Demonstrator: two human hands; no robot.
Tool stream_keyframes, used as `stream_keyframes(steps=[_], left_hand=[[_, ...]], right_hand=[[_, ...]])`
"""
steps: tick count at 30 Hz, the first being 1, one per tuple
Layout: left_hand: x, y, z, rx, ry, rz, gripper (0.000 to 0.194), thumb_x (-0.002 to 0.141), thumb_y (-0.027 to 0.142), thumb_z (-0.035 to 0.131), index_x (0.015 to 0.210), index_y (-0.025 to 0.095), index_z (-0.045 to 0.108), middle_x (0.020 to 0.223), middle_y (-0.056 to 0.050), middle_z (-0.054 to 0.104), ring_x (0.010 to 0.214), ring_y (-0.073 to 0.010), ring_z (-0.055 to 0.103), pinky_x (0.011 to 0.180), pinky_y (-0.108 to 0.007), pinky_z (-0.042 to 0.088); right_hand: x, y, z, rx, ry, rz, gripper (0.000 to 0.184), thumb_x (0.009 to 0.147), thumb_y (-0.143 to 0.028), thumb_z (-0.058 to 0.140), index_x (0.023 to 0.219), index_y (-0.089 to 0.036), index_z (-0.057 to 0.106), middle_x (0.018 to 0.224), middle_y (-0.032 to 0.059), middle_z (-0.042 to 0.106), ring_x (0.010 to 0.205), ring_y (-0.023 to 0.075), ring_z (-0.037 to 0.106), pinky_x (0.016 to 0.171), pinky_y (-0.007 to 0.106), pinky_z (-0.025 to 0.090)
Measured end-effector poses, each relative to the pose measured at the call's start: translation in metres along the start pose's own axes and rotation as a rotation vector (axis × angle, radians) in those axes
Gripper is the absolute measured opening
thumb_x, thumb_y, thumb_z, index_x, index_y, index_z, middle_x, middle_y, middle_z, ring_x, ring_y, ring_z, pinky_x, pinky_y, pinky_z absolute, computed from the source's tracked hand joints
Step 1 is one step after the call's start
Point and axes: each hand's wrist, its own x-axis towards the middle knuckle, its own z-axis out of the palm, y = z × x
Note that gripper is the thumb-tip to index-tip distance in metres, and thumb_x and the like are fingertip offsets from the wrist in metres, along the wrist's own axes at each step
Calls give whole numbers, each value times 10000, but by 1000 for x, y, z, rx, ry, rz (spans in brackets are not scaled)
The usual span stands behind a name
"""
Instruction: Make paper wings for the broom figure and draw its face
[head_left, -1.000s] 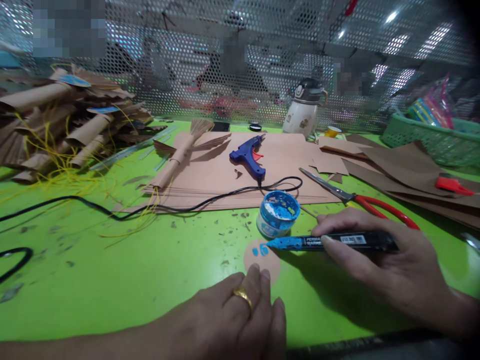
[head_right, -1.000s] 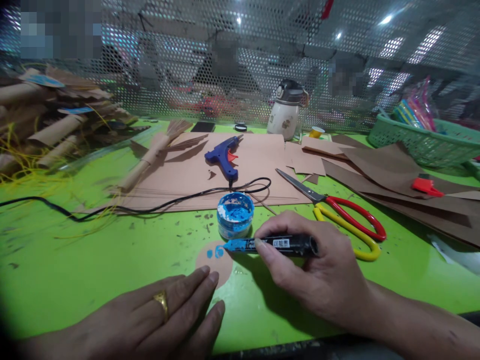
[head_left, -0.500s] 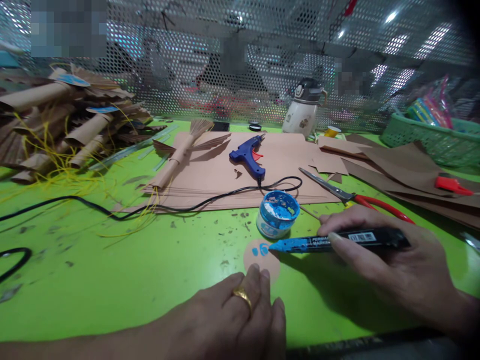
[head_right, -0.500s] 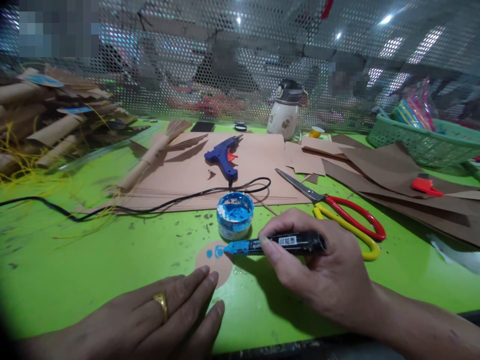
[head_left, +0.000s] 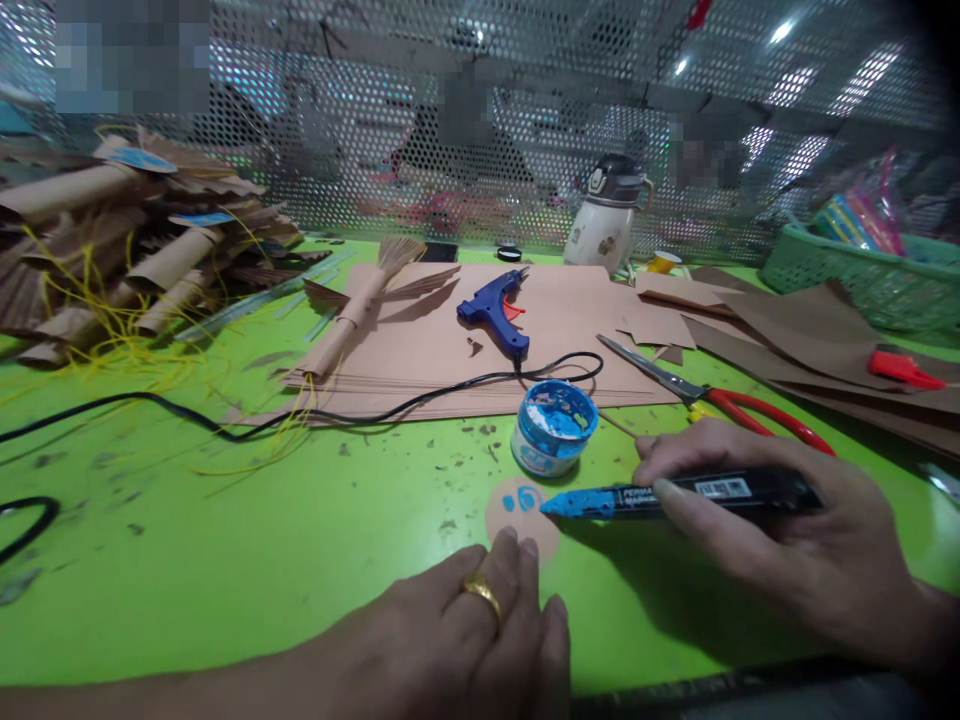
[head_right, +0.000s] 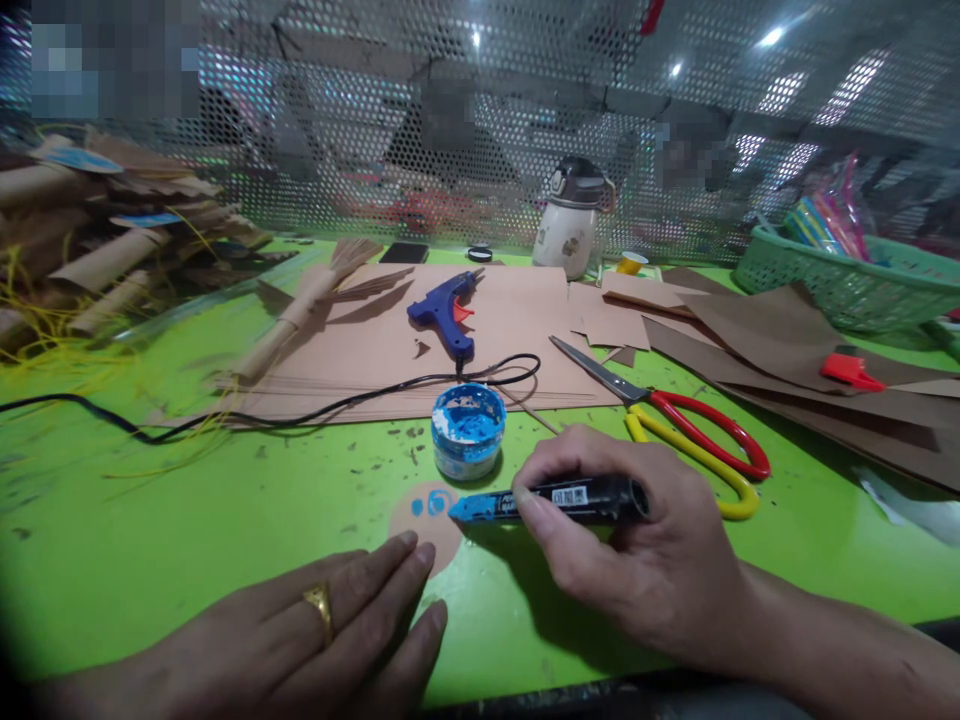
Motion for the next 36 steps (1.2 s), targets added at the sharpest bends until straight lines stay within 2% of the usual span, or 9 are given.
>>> stream_keyframes(steps=[2,5,12,16,21,25,29,33,36], left_hand=[[-2,0,6,25,42,13,265,887,229,476,1129,163,561,1109,-94,649,1021,-218,582,892,-344,465],[-3,0,17,75,170,18,233,877,202,485,1088,162,574,1038,-80,673,982,-216,593,848,-334,480],[-1,2,26,124,248,20,201,846,210,535,1029,150,593,990,-98,684,907,-224,615,777,-337,495],[1,1,24,123,226,33,195,843,202,535,1015,142,604,984,-107,687,909,-222,614,770,-327,491],[2,0,20,69,112,-2,218,871,201,470,1036,150,603,1019,-103,683,937,-217,610,769,-318,491],[-1,2,25,105,229,19,197,858,195,493,1017,153,600,988,-97,688,918,-227,613,764,-332,492],[-3,3,27,142,230,34,200,851,230,520,1016,150,598,997,-114,680,923,-241,613,816,-377,486],[-1,1,24,150,246,53,195,845,190,516,1017,153,598,979,-93,688,915,-233,616,785,-349,498],[1,1,23,131,234,42,180,848,186,506,993,144,605,972,-103,689,902,-233,620,753,-346,507]], right_hand=[[0,0,0,-9,19,-5,102,758,-142,591,737,-238,619,654,-34,687,527,105,613,447,178,457],[-2,0,0,-20,70,-3,96,757,-153,595,767,-242,629,676,-25,700,564,123,644,468,189,481],[1,-2,1,16,56,-10,107,740,-133,603,749,-238,623,693,-16,715,603,132,671,461,176,493],[2,-3,1,57,34,-34,78,741,-160,621,776,-230,633,697,-16,722,590,124,674,472,156,509],[2,-4,1,60,1,-31,82,733,-152,631,773,-224,636,681,-21,720,566,115,667,475,147,508],[2,-4,1,77,-19,-29,86,736,-146,633,775,-223,632,676,-25,713,563,108,657,480,146,501],[2,-4,1,56,-4,-26,60,741,-165,620,757,-220,637,655,-27,696,533,103,632,476,155,493],[0,-2,-1,15,3,-4,81,746,-157,602,751,-231,635,646,-35,681,496,92,595,442,159,467],[-2,2,-2,-42,37,3,85,753,-164,603,758,-244,634,670,-28,695,526,112,619,442,177,472]])
